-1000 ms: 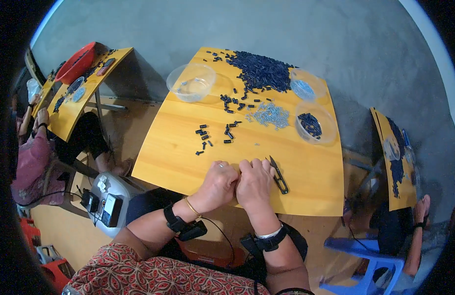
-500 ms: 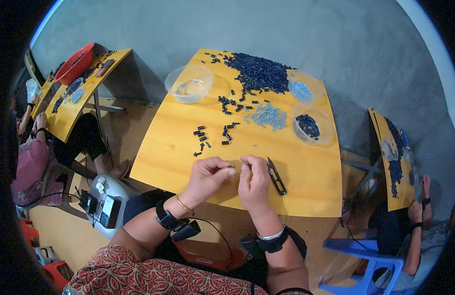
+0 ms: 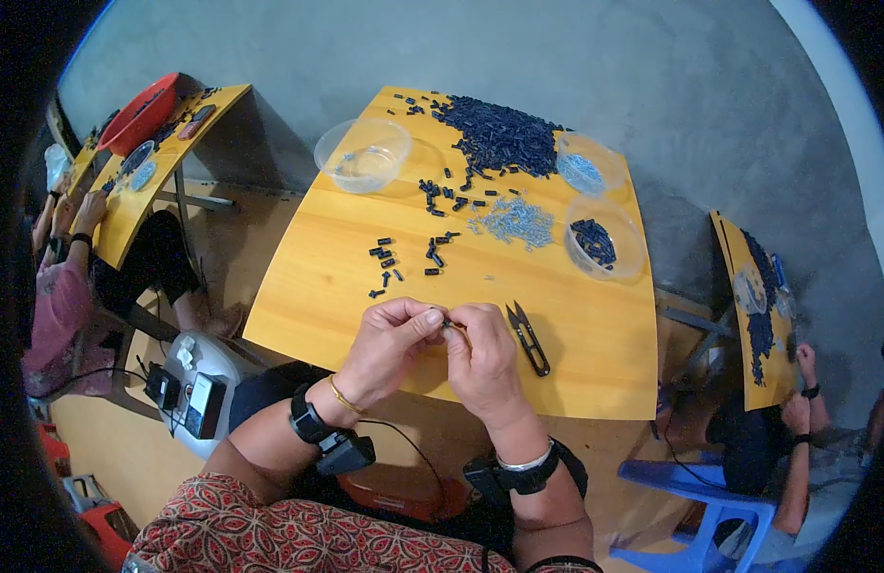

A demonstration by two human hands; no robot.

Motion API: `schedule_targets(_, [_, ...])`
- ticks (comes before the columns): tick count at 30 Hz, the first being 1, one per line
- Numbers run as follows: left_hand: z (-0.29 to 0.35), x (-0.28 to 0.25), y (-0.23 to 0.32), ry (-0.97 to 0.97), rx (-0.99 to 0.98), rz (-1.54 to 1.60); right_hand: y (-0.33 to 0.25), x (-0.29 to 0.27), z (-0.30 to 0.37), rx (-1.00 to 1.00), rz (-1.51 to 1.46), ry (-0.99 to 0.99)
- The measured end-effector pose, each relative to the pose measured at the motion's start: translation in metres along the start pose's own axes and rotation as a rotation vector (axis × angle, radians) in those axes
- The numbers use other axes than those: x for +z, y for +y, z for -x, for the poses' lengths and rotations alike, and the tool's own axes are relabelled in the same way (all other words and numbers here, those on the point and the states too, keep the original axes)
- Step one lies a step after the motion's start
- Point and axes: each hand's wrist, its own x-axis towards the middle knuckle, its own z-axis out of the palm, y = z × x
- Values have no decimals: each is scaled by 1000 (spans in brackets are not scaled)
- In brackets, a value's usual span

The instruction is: The person picks up a black plastic piece and a small metal pin, inserts the pin into the plastic piece, and then uses shears to trim the end of the pin before placing the assembled component onto the table.

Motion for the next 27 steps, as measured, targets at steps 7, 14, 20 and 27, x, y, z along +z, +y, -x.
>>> schedule_targets(7, [0,1,0,48,-37,-46,0,-5,-1,-7,8,0])
schedule_targets(14, [-3,-3,-2,-36,-17,-41,12,-8,4,225,-300,-1])
schedule_targets(20, [-1,-5,0,-22,-31,-32,22,-7,7,365,-602,48])
schedule_targets(27, [-2,-1,-6,-25,-25,-112,10,-9,5,238,-353,8])
